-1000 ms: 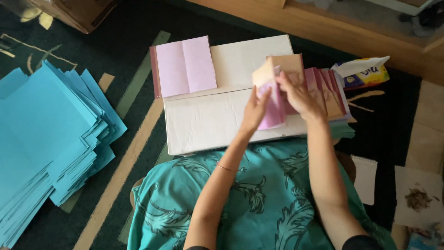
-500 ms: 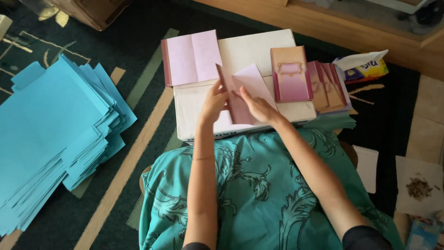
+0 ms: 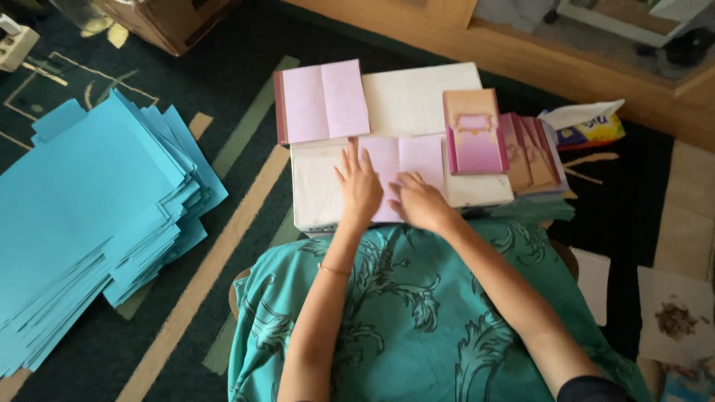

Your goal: A person is manually folding and creasing sheets of paper, then stacking them on a white box.

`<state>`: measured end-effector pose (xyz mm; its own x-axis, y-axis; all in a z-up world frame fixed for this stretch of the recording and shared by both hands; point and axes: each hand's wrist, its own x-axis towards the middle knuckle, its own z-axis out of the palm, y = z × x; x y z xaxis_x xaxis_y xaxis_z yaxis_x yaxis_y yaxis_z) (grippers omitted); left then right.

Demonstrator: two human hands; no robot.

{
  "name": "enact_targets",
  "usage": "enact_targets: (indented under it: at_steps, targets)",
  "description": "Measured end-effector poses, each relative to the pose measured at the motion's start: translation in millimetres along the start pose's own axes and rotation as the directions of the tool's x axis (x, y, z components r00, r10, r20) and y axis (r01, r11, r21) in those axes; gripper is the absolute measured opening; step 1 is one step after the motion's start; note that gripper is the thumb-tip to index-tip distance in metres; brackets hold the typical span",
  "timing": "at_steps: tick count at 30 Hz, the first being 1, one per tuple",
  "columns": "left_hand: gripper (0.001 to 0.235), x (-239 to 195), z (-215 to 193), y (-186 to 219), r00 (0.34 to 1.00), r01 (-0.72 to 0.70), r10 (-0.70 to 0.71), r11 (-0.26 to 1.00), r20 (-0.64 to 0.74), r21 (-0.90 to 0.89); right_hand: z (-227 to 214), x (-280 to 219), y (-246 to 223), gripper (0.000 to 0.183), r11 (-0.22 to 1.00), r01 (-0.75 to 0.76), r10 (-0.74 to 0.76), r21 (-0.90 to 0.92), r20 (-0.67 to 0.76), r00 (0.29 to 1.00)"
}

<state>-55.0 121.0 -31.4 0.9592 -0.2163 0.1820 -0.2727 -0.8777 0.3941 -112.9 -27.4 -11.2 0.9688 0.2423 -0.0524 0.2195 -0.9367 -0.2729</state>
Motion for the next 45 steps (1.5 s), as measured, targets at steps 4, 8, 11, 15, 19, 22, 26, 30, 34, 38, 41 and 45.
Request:
enact_targets:
  at_steps: [4, 8, 11, 15, 19, 22, 26, 30, 34, 38, 41, 45]
  targets:
    - [0.067, -19, 34, -11, 0.988, -0.140, 0.144, 0.987, -0.048, 0.078, -6, 3, -2, 0.035, 1.000, -0.016, 0.016, 0.003, 0.018, 1.000]
    - [0.071, -25, 70, -23, 0.966, -0.199, 0.212, 0.975, -0.145, 0.099, 13, 12, 7, 0.036, 0.999, 0.020, -0.012, 0.031, -0.237, 0.972]
    - [0.070, -24, 67, -14, 0.959, -0.190, 0.211, 0.974, -0.189, 0.122, 12, 22, 4, 0.041, 0.997, 0.070, -0.059, 0.015, -0.373, 0.926]
    - [0.065, -35, 60, -10, 0.980, -0.152, 0.163, 0.984, -0.116, 0.096, 34, 37, 18, 0.051, 0.999, 0.032, -0.041, -0.030, -0.406, 0.913]
    - [0.061, -36, 37, 1, 0.982, -0.149, 0.159, 0.984, -0.106, 0.094, 27, 54, 34, 0.062, 0.998, -0.027, 0.007, -0.052, -0.362, 0.932]
    - [0.063, -37, 33, 2, 0.987, -0.138, 0.144, 0.987, -0.076, 0.084, 19, 64, 39, 0.070, 0.995, -0.089, 0.076, -0.041, -0.245, 0.967]
    - [0.063, -36, 29, 3, 0.991, -0.126, 0.130, 0.989, -0.040, 0.074, 12, 69, 40, 0.072, 0.992, -0.118, 0.110, -0.038, -0.166, 0.980]
    - [0.062, -38, 31, 5, 0.993, -0.116, 0.118, 0.989, -0.029, 0.089, 29, 64, 48, 0.072, 0.995, -0.054, 0.036, -0.080, -0.206, 0.978]
    - [0.060, -36, 36, 4, 0.993, -0.114, 0.116, 0.988, -0.016, 0.099, 39, 43, 44, 0.070, 0.995, 0.006, -0.027, -0.101, -0.199, 0.980]
    - [0.060, -36, 33, 4, 0.993, -0.113, 0.114, 0.990, -0.004, 0.084, 34, 21, 40, 0.063, 0.995, 0.067, -0.076, -0.071, -0.129, 0.989]
    - [0.062, -36, 34, 4, 0.995, -0.104, 0.103, 0.991, 0.020, 0.088, 34, 20, 42, 0.065, 0.993, 0.079, -0.089, -0.084, -0.127, 0.988]
    - [0.061, -36, 34, 2, 0.992, -0.110, 0.103, 0.989, 0.070, 0.101, 42, 37, 55, 0.067, 0.993, 0.062, -0.081, -0.103, -0.192, 0.978]
